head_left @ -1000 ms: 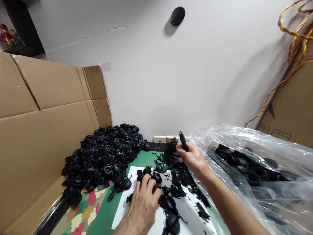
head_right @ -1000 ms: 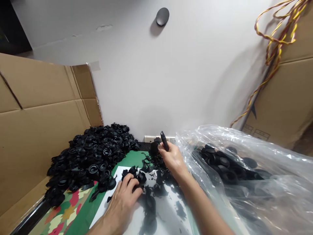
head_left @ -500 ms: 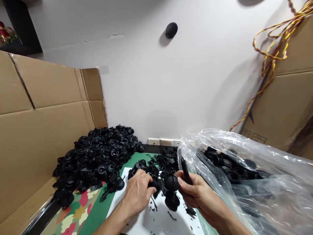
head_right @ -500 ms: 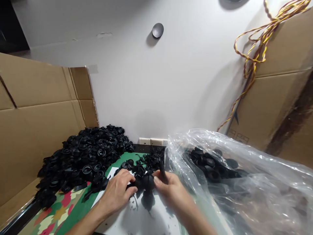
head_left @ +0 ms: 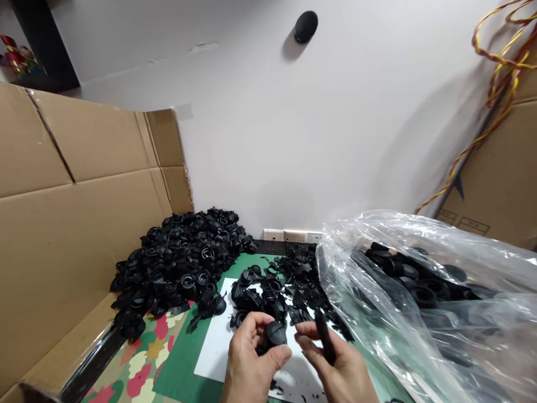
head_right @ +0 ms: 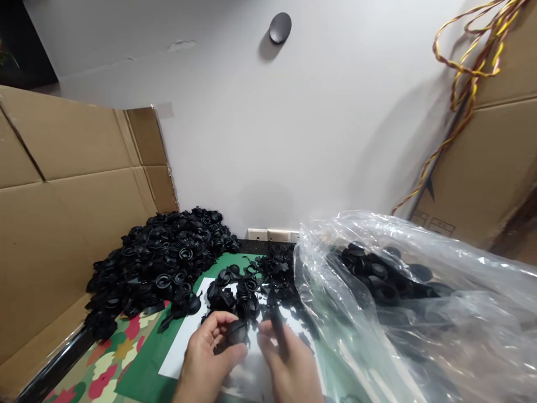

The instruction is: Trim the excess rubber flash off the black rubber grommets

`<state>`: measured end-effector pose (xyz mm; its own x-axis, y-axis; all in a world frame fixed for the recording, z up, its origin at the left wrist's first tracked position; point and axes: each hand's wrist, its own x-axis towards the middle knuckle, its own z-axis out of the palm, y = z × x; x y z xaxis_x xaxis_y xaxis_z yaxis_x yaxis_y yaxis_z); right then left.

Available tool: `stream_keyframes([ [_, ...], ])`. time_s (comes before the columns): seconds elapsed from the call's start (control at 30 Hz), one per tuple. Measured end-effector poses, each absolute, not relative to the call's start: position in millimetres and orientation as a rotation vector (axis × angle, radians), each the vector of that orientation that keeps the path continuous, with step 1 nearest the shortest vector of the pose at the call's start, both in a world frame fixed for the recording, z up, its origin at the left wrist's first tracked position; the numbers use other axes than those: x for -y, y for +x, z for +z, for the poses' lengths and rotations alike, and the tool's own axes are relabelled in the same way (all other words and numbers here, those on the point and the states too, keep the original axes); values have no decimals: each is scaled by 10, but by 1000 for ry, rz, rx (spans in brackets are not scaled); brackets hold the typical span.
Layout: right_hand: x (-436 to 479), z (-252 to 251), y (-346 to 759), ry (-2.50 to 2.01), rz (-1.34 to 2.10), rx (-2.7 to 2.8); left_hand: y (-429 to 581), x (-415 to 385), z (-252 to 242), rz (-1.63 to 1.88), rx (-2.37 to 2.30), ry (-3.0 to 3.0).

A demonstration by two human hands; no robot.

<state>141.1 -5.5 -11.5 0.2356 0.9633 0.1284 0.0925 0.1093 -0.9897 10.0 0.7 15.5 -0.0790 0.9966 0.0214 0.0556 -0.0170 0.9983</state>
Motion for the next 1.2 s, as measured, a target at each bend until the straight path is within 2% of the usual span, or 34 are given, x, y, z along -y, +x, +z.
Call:
stream_keyframes([
  [0.1, 61, 5, 1486, -1116, 703, 1366, 36, -5, 176, 1054, -1283, 1277],
  [0.23, 5, 50, 1498, -955, 575, 1654, 42, 29, 172, 984, -1310, 1374],
  [0.5, 10, -357, 1378, -1040, 371, 1753, 22, 45, 4, 1019, -1254, 1351],
  [0.73, -26, -312, 1376, -1074, 343, 1815, -45, -44, -21, 1077, -1271, 1265],
  [0.93, -37, -501, 1293, -1276, -58, 1977, -61, -17, -48, 999, -1213, 1244],
  [1.2, 27, -270, 1493, -1177, -170, 2332, -156, -11, -46, 894, -1202, 1349],
])
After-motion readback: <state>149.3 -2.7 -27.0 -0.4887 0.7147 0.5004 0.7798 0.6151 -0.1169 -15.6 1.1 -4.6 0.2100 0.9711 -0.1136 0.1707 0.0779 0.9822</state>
